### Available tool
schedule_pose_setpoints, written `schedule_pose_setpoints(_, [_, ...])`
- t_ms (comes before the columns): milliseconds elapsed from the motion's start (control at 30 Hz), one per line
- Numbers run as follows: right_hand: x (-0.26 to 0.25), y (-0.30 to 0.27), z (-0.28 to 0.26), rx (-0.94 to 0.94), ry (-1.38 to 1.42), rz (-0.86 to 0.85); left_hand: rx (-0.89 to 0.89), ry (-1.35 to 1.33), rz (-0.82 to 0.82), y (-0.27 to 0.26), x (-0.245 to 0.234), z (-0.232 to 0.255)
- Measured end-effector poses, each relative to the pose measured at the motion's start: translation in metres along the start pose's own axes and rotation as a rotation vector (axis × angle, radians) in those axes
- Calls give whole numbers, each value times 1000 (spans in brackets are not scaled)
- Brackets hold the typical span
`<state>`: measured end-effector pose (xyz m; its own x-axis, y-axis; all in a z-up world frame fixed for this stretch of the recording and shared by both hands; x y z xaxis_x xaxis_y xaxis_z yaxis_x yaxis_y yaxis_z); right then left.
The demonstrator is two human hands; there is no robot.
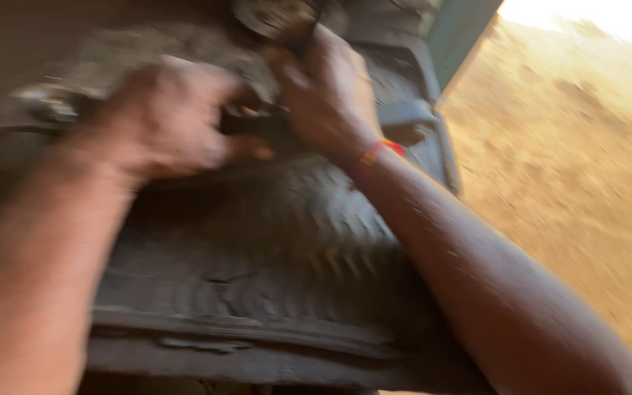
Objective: The person files a metal bracket and a long metal bar on a workbench. They hold the bracket with one hand and use a metal file with the other to smooth its surface, then repeat the filing on the long bar.
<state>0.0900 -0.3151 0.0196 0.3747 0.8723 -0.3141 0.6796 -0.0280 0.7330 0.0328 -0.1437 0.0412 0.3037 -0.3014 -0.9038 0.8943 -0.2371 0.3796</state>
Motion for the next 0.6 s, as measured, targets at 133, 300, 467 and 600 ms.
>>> schedule_pose_setpoints(133, [-3,4,-13,171,166,-108,-154,103,-136,5,-2,4])
schedule_pose_setpoints(300, [-24,16,-6,418,358,-67,-67,0,-49,-2,-12,14])
schedule_pose_setpoints(467, [-40,16,15,508,295,-73,-45,3,20,-4,-9,17])
schedule_pose_setpoints(600, [-38,20,29,504,525,-57,-145,54,-17,-2,-9,13])
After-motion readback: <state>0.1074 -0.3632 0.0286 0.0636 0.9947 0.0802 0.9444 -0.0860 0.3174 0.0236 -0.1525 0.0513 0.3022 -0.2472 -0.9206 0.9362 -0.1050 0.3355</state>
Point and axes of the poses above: each hand's wrist, its own y-axis towards the middle knuckle, its own x-axis out of the palm, z = x × y, the point moved 3 cm from there along y, towards the middle knuckle, and after that the axes turned 14 degrees about z, right-handed, at the moved point
